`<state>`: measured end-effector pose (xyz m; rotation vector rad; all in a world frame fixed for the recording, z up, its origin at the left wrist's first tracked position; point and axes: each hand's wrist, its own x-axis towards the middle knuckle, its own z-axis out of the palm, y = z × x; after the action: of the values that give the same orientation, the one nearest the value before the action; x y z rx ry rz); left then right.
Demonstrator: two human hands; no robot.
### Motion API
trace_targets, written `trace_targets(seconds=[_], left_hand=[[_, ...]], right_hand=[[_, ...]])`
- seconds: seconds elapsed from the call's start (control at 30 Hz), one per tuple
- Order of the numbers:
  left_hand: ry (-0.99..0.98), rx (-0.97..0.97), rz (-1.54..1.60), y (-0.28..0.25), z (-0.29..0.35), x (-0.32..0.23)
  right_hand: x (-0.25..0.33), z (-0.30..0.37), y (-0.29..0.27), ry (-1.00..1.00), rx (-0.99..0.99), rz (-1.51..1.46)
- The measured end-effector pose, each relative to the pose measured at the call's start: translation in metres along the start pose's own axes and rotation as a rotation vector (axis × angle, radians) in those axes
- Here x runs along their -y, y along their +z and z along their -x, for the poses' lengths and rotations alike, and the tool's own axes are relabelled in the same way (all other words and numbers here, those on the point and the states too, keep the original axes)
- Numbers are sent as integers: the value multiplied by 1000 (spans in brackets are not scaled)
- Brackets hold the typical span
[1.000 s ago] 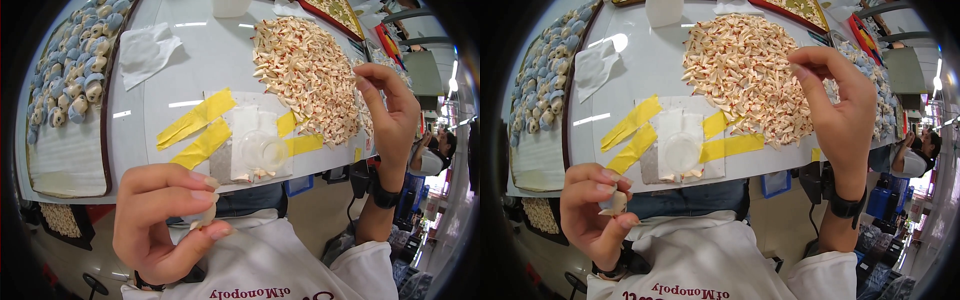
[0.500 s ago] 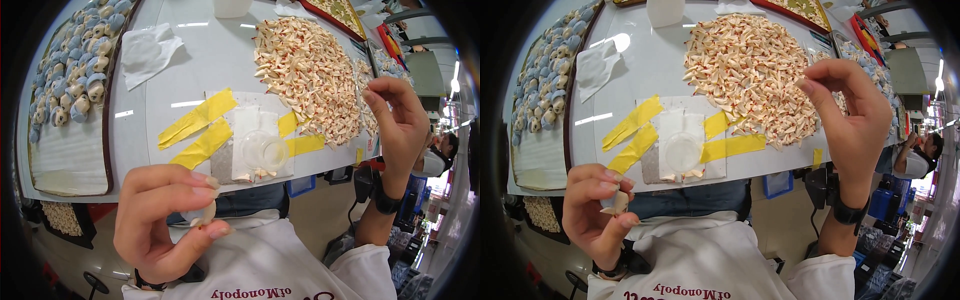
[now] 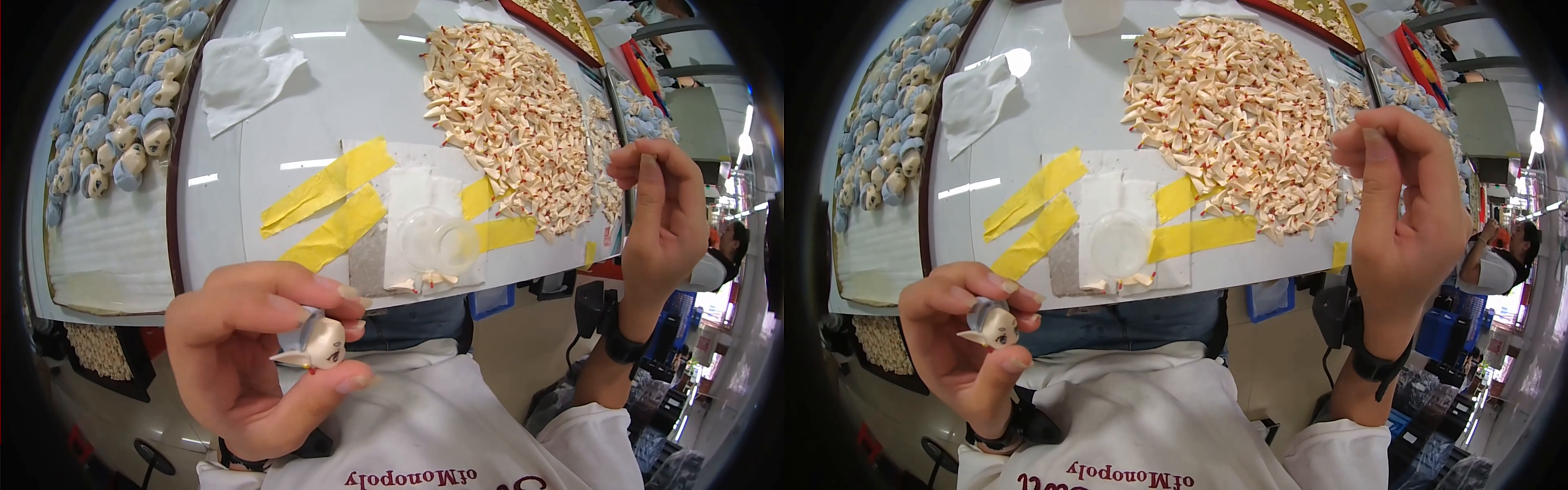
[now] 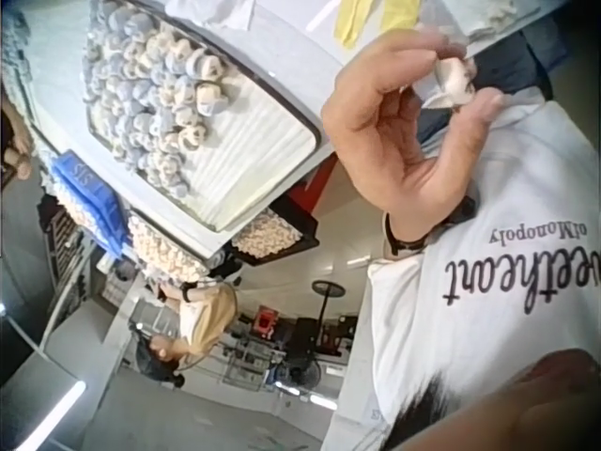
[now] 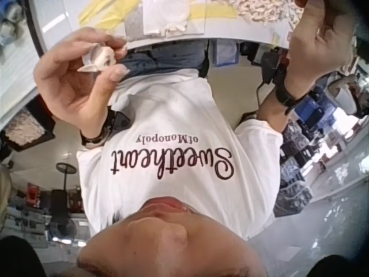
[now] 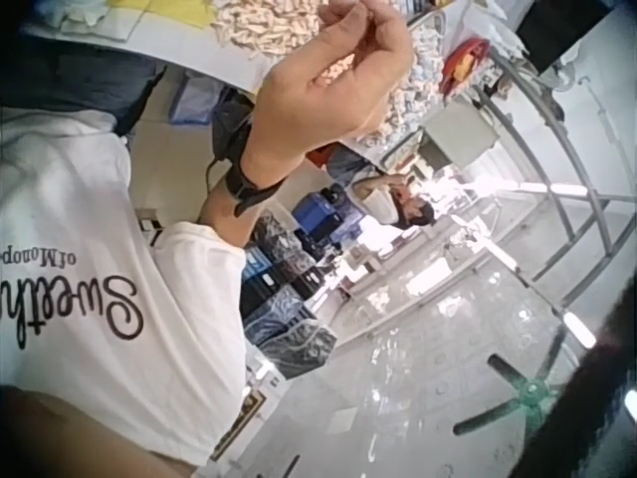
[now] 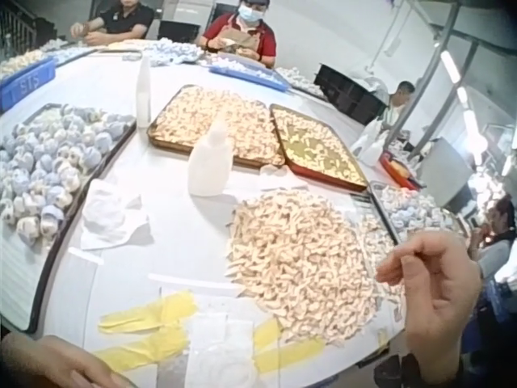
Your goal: Sorting and assembling small plastic toy head components at a factory workbench.
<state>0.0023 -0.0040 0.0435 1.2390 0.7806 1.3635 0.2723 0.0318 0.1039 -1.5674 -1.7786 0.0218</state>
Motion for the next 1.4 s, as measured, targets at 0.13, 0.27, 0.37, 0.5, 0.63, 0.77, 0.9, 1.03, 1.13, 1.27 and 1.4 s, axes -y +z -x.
trace_targets(seconds=[0.13,0.27,0.37,0.5,0.63,0.77,0.9,1.03,1.13,1.27,1.4], left_hand=[[218,168,-246,-20,-7,6],[235,291,-305,-22,-7,2],[148,259,-209,-13,-7,3],[88,235,-331,-18,0,2],[11,82,-91,-8,3,5],[58,154,-210,-19,0,2],[103,233,-269,-19,-3,4],[101,211,-269,-16,-1,6],[80,155,-230,-10,-1,6],[-55,53,-98,2,-1,3],[-84,35,10,5,3,5]], right_hand=[[12,-3,2,-141,52,-70],[27,1,3,-241,143,-56],[31,13,17,-160,153,-323],[39,19,29,-117,178,-524],[44,17,34,-198,285,-385],[54,24,38,-135,253,-198],[56,20,40,-338,237,3],[58,22,40,-364,184,39],[58,22,38,-372,192,61],[58,24,38,-366,177,70],[58,30,41,-372,166,57]])
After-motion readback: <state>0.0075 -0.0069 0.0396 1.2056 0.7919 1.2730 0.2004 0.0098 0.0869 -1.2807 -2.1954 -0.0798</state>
